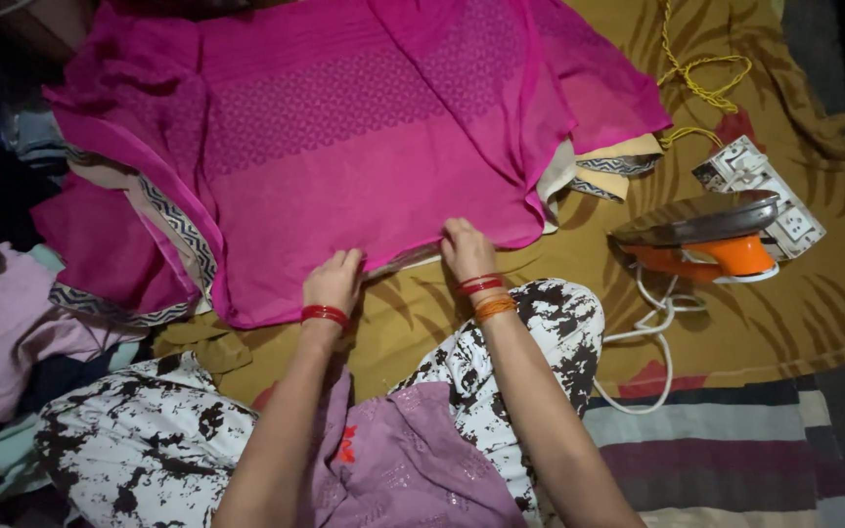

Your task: Ironing and folding a pink garment on a flat surface.

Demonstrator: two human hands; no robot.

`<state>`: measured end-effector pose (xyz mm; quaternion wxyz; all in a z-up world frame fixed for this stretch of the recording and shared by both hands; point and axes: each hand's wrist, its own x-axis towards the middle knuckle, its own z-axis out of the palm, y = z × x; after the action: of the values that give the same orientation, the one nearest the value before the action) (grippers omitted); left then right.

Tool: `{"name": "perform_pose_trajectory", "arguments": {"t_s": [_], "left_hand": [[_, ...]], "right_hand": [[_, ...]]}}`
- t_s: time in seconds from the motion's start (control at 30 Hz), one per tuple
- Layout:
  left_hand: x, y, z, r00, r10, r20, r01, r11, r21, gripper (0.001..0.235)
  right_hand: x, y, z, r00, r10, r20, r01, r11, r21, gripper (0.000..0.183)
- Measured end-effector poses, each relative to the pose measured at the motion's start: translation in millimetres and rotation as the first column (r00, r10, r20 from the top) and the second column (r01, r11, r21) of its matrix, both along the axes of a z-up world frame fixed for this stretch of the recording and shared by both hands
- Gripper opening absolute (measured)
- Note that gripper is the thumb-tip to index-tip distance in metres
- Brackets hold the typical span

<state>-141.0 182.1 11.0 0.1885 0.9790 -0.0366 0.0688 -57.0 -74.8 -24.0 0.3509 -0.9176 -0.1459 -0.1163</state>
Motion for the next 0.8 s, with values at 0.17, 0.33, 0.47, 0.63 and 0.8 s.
{"name": "perform_pose_trajectory", "arguments": {"t_s": [0.17,0.33,0.47,0.63,0.8], "left_hand": [[4,10,-11,0.998,-0.005,0.067,-0.002,0.995,0.104,0.013],[21,5,48,0.986,0.158,0.052,-0.163,0.978,0.128,0.011],[13,15,36,0.975,0.195,0.103,-0.199,0.979,0.035,0.025],[-22,33,-30,0.998,0.033,-0.052,-0.022,0.979,0.200,0.015],[-29,29,-18,0.999,0.051,-0.006,-0.048,0.977,0.208,0.018]], "right_hand": [[2,-2,4,0.995,0.018,-0.097,-0.035,0.984,-0.177,0.018],[-4,6,57,0.980,-0.048,0.193,0.007,0.978,0.208,0.015],[3,-3,14,0.962,0.008,0.271,0.001,0.999,-0.032,0.018],[3,-6,-24,0.987,0.103,-0.120,-0.130,0.962,-0.241,0.006],[7,1,-27,0.973,0.229,-0.011,-0.218,0.911,-0.351,0.005]]}}
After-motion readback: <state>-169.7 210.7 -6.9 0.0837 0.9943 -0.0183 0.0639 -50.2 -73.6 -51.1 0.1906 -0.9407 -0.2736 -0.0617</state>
